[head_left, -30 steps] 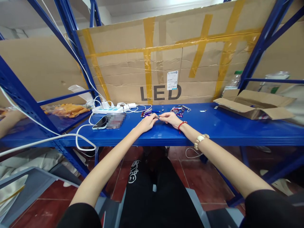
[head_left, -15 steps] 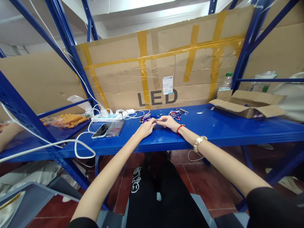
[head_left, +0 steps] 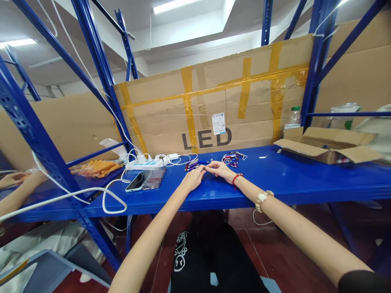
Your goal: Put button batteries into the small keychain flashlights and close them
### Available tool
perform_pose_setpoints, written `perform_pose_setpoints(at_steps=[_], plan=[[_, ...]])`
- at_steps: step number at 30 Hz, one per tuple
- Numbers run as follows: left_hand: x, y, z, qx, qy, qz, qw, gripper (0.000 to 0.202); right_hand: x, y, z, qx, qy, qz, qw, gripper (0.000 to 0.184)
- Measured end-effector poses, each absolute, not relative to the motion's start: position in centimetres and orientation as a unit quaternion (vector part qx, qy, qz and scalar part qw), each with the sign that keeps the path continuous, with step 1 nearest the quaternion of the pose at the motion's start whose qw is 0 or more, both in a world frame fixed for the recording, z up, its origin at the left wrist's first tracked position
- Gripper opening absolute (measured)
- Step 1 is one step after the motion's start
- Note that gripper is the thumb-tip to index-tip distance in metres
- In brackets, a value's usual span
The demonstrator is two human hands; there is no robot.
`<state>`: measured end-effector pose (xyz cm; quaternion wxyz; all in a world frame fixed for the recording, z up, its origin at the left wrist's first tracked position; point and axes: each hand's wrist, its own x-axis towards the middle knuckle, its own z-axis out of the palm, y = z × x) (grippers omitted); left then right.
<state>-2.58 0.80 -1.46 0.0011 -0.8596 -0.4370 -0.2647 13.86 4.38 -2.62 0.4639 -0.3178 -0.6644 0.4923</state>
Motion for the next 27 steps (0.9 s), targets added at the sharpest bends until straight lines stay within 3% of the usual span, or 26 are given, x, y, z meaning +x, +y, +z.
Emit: perform_pose_setpoints(at_steps=[27], plan=[[-2.28,1.01,-1.21,-0.838,-0.488,-0.238,0.052,0.025,14.11,4.26,-2.04,-0.317,-0.645,0.522,0.460,0.040]])
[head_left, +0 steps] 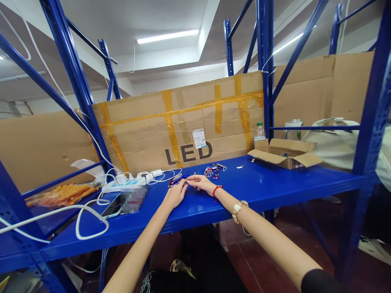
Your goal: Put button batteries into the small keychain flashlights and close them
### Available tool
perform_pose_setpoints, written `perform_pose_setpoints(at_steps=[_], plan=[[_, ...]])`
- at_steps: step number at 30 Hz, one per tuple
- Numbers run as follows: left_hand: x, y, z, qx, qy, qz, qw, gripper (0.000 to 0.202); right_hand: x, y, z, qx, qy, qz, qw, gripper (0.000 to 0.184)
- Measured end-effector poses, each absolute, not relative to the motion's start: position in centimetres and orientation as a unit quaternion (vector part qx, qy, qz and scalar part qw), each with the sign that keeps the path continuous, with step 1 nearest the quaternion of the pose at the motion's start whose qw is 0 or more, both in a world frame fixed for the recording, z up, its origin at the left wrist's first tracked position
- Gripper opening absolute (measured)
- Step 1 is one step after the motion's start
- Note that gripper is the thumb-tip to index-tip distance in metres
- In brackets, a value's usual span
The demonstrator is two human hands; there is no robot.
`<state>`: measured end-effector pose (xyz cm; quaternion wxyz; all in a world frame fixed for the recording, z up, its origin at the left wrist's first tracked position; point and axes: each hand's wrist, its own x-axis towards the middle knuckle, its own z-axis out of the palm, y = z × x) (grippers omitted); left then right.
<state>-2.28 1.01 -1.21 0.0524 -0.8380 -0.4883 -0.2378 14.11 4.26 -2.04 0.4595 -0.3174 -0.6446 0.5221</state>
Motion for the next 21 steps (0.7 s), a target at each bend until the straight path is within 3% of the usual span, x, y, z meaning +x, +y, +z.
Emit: perform_pose_setpoints(at_steps=[21], plan=[[-2.1,0.7,-1.0,-0.824,-0.519,-0.212,0.080,0.029,14.3,5.3,-2.5,-0.341,-0.654,0.488,0.466,0.043]])
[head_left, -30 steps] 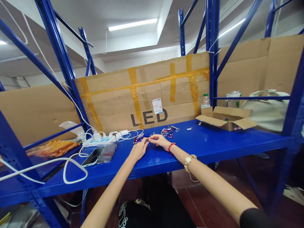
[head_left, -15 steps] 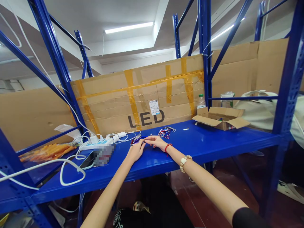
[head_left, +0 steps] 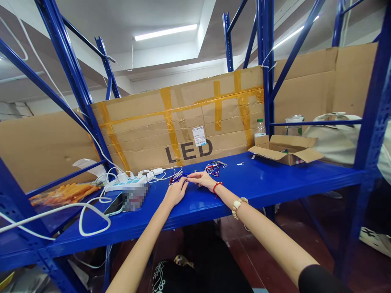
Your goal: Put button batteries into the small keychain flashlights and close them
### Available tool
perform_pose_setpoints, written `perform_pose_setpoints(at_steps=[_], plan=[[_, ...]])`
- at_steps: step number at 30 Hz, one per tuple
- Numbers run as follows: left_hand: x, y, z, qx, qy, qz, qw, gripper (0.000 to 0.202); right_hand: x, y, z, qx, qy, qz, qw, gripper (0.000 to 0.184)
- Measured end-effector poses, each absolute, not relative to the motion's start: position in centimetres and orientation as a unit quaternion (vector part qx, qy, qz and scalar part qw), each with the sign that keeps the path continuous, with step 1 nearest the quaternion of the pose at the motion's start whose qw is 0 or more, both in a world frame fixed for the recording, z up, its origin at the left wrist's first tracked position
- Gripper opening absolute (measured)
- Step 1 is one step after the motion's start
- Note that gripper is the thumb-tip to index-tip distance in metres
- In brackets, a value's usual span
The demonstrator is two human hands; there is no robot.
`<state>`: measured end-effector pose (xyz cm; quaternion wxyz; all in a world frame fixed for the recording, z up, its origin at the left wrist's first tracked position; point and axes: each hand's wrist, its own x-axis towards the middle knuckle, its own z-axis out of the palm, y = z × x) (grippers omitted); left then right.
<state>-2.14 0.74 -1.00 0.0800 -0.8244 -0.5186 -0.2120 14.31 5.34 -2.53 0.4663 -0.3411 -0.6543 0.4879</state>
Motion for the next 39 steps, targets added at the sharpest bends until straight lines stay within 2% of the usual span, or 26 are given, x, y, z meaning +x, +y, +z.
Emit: perform_pose_setpoints(at_steps=[11,20,24,29,39], plan=[[-2.7,0.9,-1.3,-0.848,-0.472,-0.229,0.072,0.027,14.4,4.9,-2.3,-0.342,-0.650,0.493,0.466,0.037],[-3.1,1.2,-1.7,-0.861,-0.422,-0.279,0.049,0.022,14.2,5.4,-2.7,-0.340,-0.667,0.471,0.466,0.044],[-3.1,1.3,-1.7,-0.861,-0.426,-0.270,0.064,0.019,14.3,5.6,-3.0,-0.335,-0.674,0.464,0.468,0.046],[-3.1,1.7,-1.9,-0.864,-0.432,-0.250,0.072,0.025,14.4,6.1,-3.5,-0.333,-0.678,0.458,0.470,0.047],[-3.6,2.0,-2.3,-0.890,-0.395,-0.220,0.061,0.023,14.3,5.8,-3.8,-0.345,-0.699,0.415,0.468,0.043]])
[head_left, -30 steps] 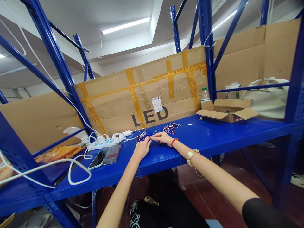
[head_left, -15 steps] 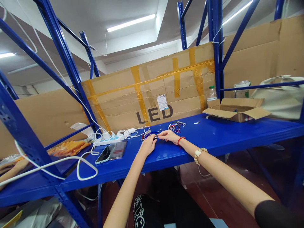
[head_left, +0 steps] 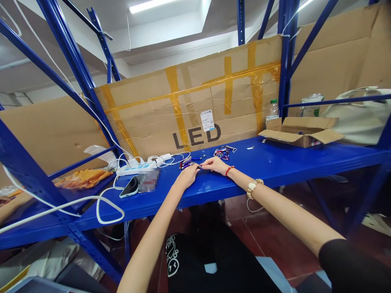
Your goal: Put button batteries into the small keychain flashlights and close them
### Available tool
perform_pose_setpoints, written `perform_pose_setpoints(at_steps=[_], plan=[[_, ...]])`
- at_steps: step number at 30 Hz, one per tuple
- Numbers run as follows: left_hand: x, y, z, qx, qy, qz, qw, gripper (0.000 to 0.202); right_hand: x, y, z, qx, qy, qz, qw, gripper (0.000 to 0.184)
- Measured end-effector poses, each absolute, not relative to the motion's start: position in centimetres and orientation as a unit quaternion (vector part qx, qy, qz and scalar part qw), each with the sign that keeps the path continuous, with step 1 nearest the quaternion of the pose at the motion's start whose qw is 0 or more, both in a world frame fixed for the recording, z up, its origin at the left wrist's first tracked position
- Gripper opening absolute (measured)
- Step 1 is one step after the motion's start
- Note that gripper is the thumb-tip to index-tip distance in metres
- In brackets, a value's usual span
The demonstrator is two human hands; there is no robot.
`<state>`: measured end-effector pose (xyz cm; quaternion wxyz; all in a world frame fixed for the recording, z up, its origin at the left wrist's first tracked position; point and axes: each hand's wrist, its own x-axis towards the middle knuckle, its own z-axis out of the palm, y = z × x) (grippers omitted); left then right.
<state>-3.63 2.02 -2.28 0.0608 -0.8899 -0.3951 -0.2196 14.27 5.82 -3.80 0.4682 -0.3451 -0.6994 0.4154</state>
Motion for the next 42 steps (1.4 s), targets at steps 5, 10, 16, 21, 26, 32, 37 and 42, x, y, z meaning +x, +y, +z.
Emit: perform_pose_setpoints(at_steps=[5,10,16,21,26,32,37,42], plan=[[-3.6,1.7,-2.1,-0.893,-0.389,-0.216,0.070,0.023,14.2,5.6,-3.8,-0.345,-0.710,0.398,0.468,0.045],[-3.7,1.8,-2.2,-0.895,-0.388,-0.207,0.079,0.023,14.3,5.3,-3.6,-0.333,-0.721,0.385,0.470,0.045],[-3.6,1.8,-2.0,-0.891,-0.394,-0.208,0.086,0.023,14.2,5.4,-3.7,-0.321,-0.728,0.367,0.482,0.045],[-3.5,1.5,-1.9,-0.881,-0.407,-0.224,0.092,0.025,14.1,5.3,-3.6,-0.321,-0.735,0.341,0.491,0.039],[-3.4,1.5,-1.9,-0.873,-0.419,-0.231,0.096,0.024,14.0,5.2,-3.5,-0.322,-0.740,0.327,0.492,0.038],[-3.2,1.4,-1.8,-0.864,-0.438,-0.227,0.097,0.026,13.9,5.5,-3.6,-0.329,-0.736,0.330,0.491,0.041],[-3.0,1.0,-1.6,-0.861,-0.449,-0.222,0.093,0.026,14.0,5.5,-3.4,-0.336,-0.733,0.332,0.489,0.041],[-2.8,0.9,-1.4,-0.857,-0.460,-0.214,0.084,0.027,14.1,5.2,-3.1,-0.343,-0.730,0.342,0.483,0.042]])
